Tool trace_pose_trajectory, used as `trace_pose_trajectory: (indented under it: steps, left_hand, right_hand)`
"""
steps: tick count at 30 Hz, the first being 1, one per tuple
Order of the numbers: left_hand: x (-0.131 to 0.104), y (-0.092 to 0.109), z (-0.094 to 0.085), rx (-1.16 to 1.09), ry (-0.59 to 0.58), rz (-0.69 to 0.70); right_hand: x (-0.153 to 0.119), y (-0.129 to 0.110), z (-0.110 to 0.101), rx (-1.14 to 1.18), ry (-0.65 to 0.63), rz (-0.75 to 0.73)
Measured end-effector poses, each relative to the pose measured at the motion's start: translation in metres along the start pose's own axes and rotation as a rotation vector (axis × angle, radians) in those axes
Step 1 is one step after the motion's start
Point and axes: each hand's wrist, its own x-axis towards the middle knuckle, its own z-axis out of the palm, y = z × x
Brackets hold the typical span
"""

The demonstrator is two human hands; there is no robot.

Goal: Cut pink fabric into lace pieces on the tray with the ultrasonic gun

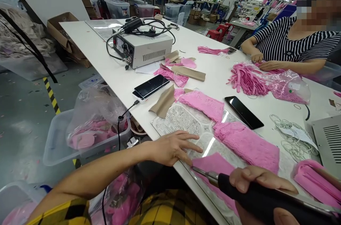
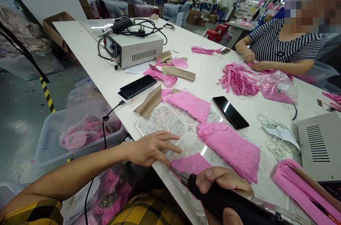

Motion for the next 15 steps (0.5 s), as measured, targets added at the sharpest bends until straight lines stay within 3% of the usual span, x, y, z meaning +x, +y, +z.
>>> trace_pose_trajectory:
  steps: [15]
  left_hand:
    - [0.001,0.002,-0.002,-0.025,-0.023,-0.033]
  right_hand:
    - [-0.003,0.007,-0.011,0.013,-0.042,-0.021]
